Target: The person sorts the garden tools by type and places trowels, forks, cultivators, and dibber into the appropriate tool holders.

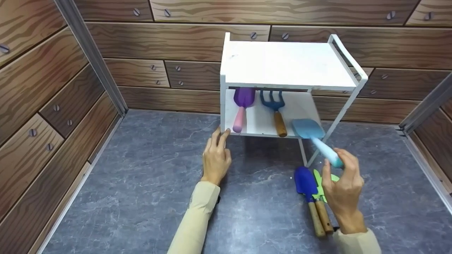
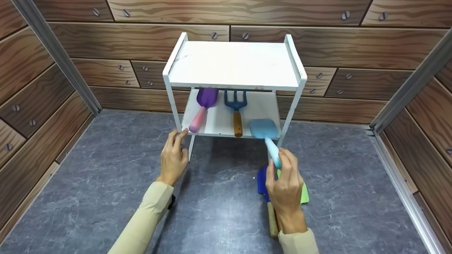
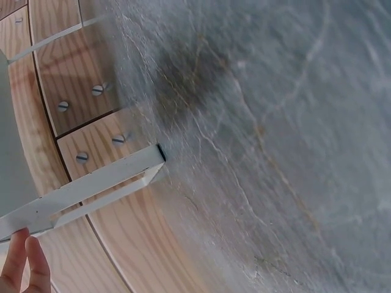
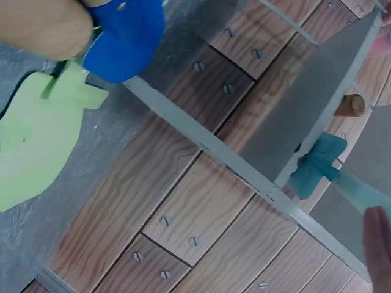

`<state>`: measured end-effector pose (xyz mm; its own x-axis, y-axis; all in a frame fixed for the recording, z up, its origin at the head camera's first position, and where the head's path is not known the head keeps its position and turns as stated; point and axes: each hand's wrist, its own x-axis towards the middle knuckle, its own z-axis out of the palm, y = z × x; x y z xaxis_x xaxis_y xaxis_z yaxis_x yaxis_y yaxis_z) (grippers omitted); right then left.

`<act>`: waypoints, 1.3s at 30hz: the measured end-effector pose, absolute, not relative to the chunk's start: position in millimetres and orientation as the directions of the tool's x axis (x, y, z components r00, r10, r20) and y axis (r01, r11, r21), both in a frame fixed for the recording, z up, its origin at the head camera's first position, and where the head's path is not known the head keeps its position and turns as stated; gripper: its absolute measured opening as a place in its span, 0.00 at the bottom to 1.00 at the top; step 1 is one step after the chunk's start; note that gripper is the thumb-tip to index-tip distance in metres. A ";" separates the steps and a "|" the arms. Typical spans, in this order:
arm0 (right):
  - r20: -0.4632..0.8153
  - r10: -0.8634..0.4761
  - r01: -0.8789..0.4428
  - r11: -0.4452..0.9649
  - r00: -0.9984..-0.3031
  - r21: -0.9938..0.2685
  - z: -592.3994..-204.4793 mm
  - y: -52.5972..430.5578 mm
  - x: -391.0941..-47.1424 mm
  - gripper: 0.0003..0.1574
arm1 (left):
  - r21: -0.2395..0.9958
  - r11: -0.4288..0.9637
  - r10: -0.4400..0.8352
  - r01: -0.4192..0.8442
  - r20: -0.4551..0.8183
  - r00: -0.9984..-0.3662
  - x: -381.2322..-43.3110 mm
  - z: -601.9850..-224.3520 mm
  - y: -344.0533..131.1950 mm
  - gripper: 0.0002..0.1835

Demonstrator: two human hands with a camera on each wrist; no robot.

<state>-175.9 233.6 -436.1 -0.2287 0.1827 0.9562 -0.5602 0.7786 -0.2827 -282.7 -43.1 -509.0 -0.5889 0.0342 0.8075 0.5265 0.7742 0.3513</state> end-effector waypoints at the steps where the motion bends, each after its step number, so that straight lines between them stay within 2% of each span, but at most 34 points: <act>1: 0.962 0.183 -0.570 0.777 -0.202 -0.267 -435.8 232.0 -175.7 0.17 | 0.351 0.775 0.036 0.526 0.806 -0.591 -282.5 -508.9 -43.2 0.33; 5: 0.981 0.167 -0.582 0.790 -0.098 -0.193 -434.7 229.3 -177.5 0.22 | 0.352 0.773 0.040 0.528 0.804 -0.594 -281.8 -508.9 -43.3 0.33; 9: 0.986 0.148 -0.567 0.807 -0.073 -0.163 -435.3 230.7 -180.4 0.22 | 0.357 0.770 0.035 0.530 0.805 -0.592 -281.6 -508.6 -43.6 0.33; 15: 0.978 0.127 -0.523 0.829 -0.165 -0.196 -437.3 235.3 -182.6 0.10 | 0.358 0.765 0.030 0.535 0.810 -0.585 -282.3 -507.2 -43.5 0.34; 21: 0.962 0.125 -0.471 0.852 -0.241 -0.229 -442.0 239.7 -190.7 0.15 | 0.360 0.765 0.033 0.535 0.806 -0.590 -282.9 -507.5 -43.3 0.34; 32: 0.948 0.083 -0.425 0.879 -0.307 -0.215 -445.0 241.8 -218.9 0.11 | 0.358 0.779 0.028 0.515 0.800 -0.599 -281.0 -509.5 -44.5 0.33; 39: 0.917 0.054 -0.415 0.880 -0.396 -0.231 -444.4 241.8 -233.5 0.12 | 0.353 0.772 0.031 0.528 0.809 -0.586 -282.5 -508.4 -44.2 0.34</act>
<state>-233.5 241.8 -444.4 -0.3959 0.0537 0.9167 -0.4154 0.8798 -0.2309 -282.5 -44.2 -508.4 -0.5865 0.0305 0.8094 0.5278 0.7724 0.3533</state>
